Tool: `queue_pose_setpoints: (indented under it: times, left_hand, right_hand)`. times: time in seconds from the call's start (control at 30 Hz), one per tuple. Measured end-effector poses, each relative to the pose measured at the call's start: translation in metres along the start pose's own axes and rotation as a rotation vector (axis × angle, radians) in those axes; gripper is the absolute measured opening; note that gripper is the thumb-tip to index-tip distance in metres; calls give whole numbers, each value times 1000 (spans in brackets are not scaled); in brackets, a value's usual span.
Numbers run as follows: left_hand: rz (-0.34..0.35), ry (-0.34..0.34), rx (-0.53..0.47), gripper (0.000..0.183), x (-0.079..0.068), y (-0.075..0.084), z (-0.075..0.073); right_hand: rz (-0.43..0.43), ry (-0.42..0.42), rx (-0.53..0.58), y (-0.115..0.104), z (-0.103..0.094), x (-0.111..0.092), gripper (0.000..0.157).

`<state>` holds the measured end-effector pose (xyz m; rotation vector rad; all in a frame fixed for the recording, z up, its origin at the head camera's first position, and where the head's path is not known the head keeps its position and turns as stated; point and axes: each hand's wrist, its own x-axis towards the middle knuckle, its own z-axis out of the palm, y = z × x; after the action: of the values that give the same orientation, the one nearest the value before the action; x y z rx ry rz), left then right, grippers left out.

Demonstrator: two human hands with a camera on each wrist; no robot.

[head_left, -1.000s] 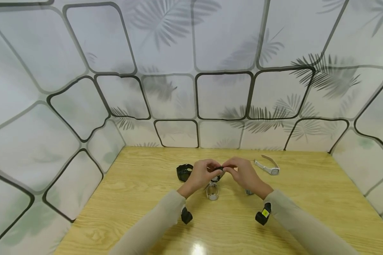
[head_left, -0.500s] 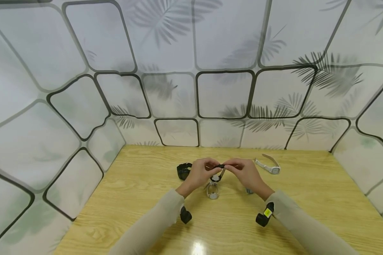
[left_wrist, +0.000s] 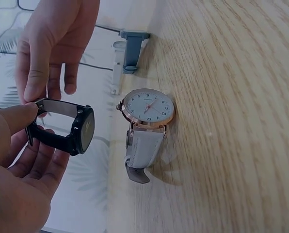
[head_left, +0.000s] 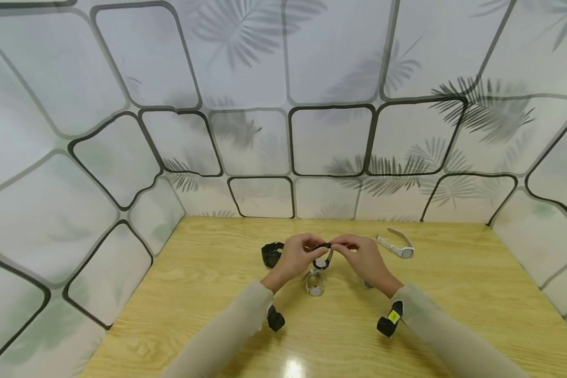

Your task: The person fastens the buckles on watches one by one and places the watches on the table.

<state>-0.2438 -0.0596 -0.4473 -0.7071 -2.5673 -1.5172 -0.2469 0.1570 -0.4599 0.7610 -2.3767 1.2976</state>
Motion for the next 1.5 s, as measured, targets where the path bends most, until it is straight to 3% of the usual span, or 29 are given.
queue_pose_setpoints:
  times: [0.07, 0.17, 0.4, 0.6, 0.8, 0.97, 1.13, 1.33, 1.5]
  left_hand:
    - [3, 2, -3, 17, 0, 0, 0]
    - [12, -2, 2, 17, 0, 1, -1]
    - [37, -12, 25, 17, 2, 4, -2]
    - [36, -4, 14, 15, 3, 4, -3]
    - [21, 16, -6, 16, 1, 2, -2]
    - [-23, 74, -43, 19, 1, 0, -3]
    - [-111, 121, -197, 23, 2, -2, -4]
    - [-270, 117, -461, 28, 6, 2, -9]
    - [-328, 114, -567, 28, 8, 2, -12]
  right_hand:
    - [64, -29, 60, -1, -3, 0, 13]
    - [79, -62, 76, -3, -7, 2, 14]
    - [-94, -54, -94, -8, -9, 9, 10]
    - [-192, -3, -102, -7, -4, 11, 11]
    - [-126, -7, -65, -5, -2, 7, 12]
    - [-72, -30, -17, -3, -2, 3, 23]
    - [-62, -53, 14, 0, -2, -1, 34]
    - [-80, -126, 55, 1, -5, -5, 44]
    - [-116, -187, 60, 0, -7, -6, 52]
